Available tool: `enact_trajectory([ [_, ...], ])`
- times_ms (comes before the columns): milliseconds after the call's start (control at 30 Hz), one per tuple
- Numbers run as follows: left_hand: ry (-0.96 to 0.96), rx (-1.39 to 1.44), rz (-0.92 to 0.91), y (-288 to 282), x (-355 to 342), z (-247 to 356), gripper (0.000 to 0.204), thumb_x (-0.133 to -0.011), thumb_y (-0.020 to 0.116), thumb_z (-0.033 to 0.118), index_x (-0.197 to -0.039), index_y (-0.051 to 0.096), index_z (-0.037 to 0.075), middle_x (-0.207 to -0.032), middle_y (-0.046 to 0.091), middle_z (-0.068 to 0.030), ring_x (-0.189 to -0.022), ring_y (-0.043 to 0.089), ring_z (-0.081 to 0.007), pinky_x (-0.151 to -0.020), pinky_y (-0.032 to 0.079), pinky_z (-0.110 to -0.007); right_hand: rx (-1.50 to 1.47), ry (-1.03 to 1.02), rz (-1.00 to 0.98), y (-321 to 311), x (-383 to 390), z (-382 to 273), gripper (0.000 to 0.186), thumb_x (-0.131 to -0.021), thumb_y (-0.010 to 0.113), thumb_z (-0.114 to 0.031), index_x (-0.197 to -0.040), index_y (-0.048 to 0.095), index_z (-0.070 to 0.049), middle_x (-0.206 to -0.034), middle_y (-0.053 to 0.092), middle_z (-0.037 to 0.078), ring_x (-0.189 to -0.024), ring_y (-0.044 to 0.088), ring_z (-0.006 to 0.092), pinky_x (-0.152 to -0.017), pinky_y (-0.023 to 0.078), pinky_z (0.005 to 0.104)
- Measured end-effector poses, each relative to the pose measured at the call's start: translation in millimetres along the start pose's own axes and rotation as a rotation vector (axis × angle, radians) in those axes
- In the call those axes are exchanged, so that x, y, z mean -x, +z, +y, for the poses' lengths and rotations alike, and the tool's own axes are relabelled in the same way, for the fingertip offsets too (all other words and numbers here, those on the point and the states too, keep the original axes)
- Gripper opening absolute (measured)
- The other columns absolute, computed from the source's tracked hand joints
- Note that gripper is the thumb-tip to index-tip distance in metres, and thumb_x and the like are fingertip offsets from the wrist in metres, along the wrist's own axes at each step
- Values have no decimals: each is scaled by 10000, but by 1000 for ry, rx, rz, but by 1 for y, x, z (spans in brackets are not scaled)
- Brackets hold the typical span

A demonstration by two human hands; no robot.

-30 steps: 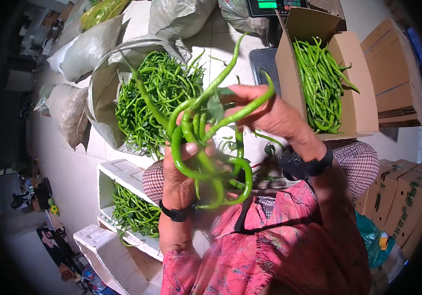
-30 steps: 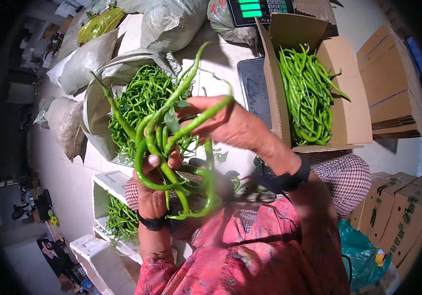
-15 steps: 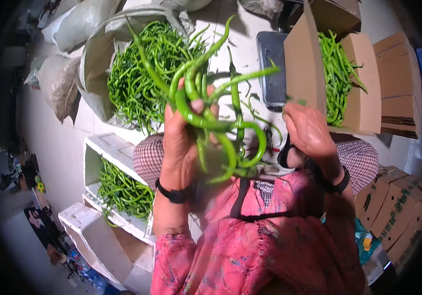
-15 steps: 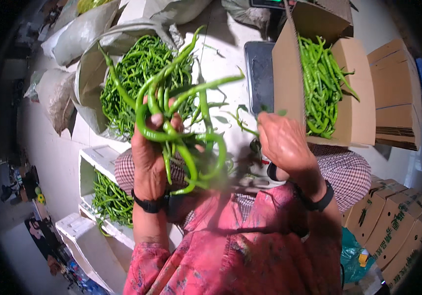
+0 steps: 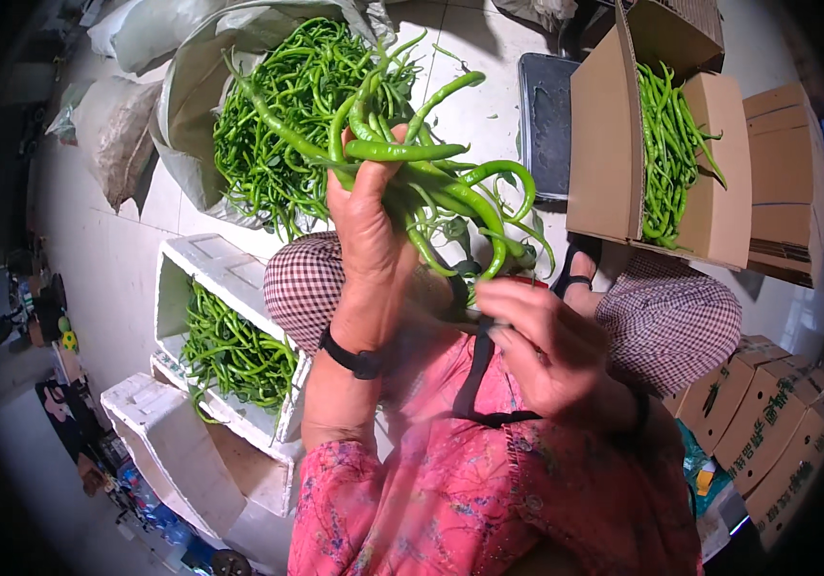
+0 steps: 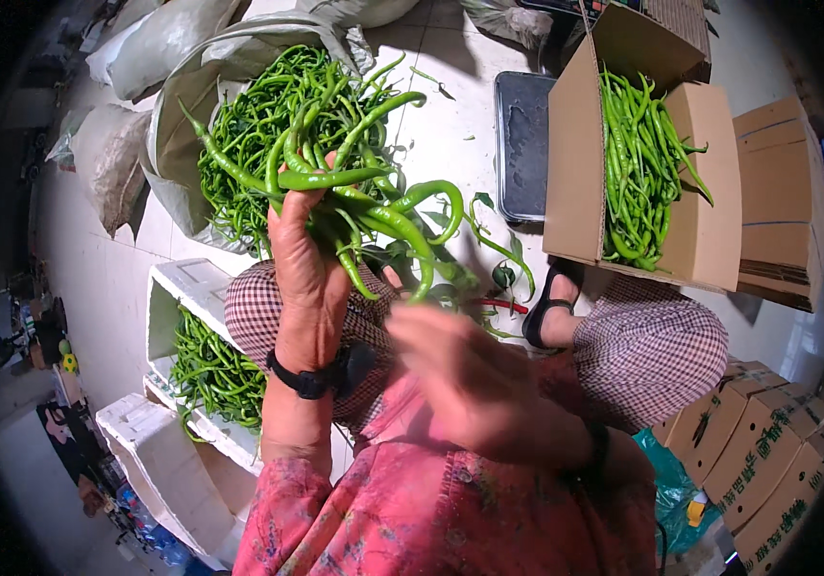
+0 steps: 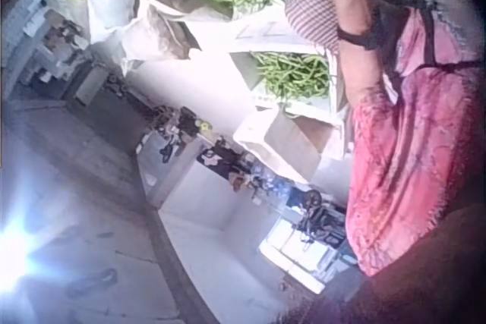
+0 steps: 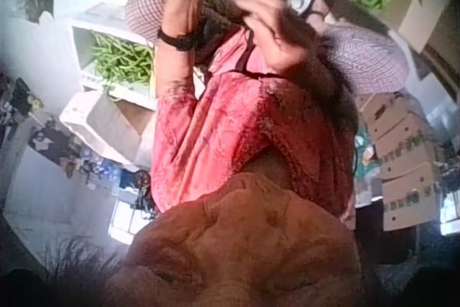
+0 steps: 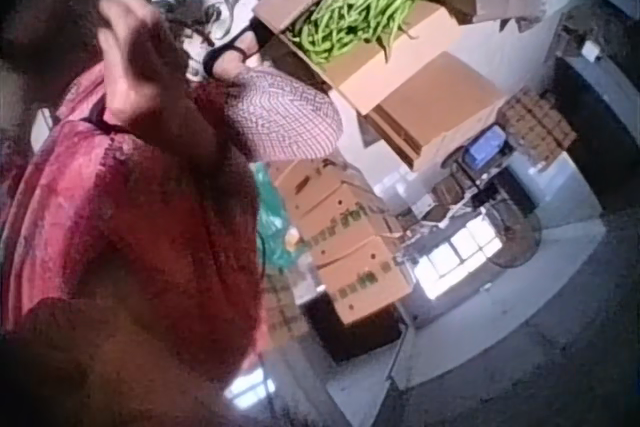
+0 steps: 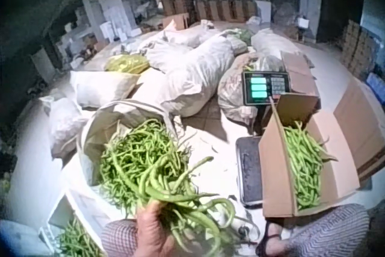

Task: The person sorts green peppers into a cardboard box on a scale, tapes the box closed with a dispenser, and then prepares a second box.

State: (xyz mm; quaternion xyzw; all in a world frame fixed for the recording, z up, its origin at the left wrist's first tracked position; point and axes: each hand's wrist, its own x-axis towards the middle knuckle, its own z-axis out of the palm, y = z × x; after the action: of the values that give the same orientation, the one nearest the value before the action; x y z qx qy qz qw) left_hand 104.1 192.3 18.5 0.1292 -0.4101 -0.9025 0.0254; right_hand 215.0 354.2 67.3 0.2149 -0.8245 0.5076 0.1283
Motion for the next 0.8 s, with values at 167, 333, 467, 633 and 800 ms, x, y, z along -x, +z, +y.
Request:
enact_trajectory([
  [167, 93, -60, 36, 4, 3, -6, 511, -840, 688, 57, -1289, 450, 2, -1074, 629, -119, -908, 631, -172, -813, 537, -301, -305, 583, -65, 23, -36, 10, 385, -908, 589, 9, -1288, 529, 25, -819, 654, 83, -560, 585, 74, -461, 452, 231],
  [333, 119, -107, 18, 7, 6, -9, 517, -840, 693, 58, -1283, 432, 6, -1072, 615, -120, -875, 625, -162, -785, 542, -300, -169, 522, -30, 40, -41, 39, 268, -915, 636, -45, -1163, 591, 48, -825, 624, 65, -638, 548, 41, -534, 442, 206],
  [467, 151, -168, 5, 8, 8, -14, 487, -843, 693, 61, -1253, 434, 7, -1071, 602, -122, -843, 624, -162, -757, 549, -298, -670, 815, 56, 49, -46, 54, 174, -887, 660, -100, -986, 645, 42, -837, 651, 85, -628, 595, 125, -568, 481, 286],
  [633, 170, -216, 13, 8, 7, -16, 466, -847, 683, 47, -1244, 443, 10, -1057, 601, -123, -840, 627, -166, -766, 547, -302, -902, 903, -6, 30, -55, 51, 221, -926, 613, -119, -1091, 622, 27, -839, 630, 27, -685, 553, 68, -550, 437, 219],
  [800, 130, -112, 19, 14, 7, -12, 392, -847, 668, 31, -1186, 472, 5, -993, 605, -114, -795, 639, -176, -701, 560, -308, -816, 902, -173, 13, -53, 46, 304, -950, 514, -149, -1185, 606, 20, -835, 625, 14, -660, 541, 60, -543, 427, 199],
])
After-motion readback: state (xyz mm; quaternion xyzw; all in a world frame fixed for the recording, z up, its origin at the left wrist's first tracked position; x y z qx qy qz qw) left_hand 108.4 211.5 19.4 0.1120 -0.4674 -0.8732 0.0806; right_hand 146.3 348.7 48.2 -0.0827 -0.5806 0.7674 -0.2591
